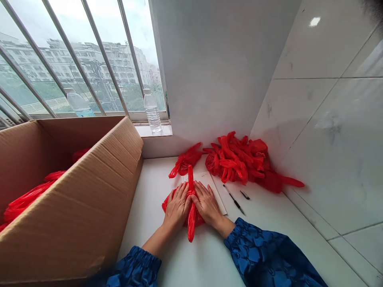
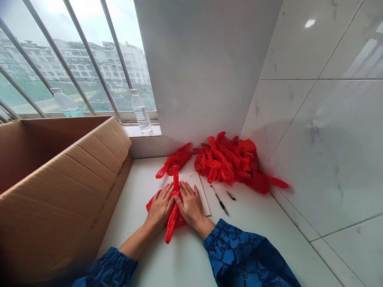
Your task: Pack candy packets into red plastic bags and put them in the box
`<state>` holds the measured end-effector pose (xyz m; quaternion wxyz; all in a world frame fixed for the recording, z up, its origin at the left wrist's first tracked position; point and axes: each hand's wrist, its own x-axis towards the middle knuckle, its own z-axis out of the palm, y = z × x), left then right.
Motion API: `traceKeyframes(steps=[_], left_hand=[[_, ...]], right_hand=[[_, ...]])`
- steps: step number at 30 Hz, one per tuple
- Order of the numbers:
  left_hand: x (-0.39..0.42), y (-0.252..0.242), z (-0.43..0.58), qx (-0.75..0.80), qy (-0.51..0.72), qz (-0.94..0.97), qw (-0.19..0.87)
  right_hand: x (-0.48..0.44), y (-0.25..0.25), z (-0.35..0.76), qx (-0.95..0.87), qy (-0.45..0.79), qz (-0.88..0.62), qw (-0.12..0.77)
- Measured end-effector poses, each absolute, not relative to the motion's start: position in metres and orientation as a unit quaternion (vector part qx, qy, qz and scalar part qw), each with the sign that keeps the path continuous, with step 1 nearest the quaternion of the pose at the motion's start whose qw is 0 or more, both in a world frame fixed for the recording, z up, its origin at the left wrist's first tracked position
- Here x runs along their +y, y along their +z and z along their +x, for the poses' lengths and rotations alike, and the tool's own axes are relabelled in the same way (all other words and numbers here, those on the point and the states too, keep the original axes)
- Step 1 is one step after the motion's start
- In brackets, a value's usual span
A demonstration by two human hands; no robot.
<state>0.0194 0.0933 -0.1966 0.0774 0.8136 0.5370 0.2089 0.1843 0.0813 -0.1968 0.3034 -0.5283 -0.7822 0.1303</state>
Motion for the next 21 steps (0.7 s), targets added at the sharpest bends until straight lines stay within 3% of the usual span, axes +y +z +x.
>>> traceKeyframes(steps=[15,21], left_hand=[[0.095,-0.199,0.018,0.535,0.220,0.809,0.103],[0.077,-0.186,0.012,0.529,0.264,0.798,0.120]], right_hand=[[0.084,-0.200,0.185,-0.774,0.165,-0.522,0.319],[0.073,-0.198,0.214,-0.829,0.197,-0.433,0.295]])
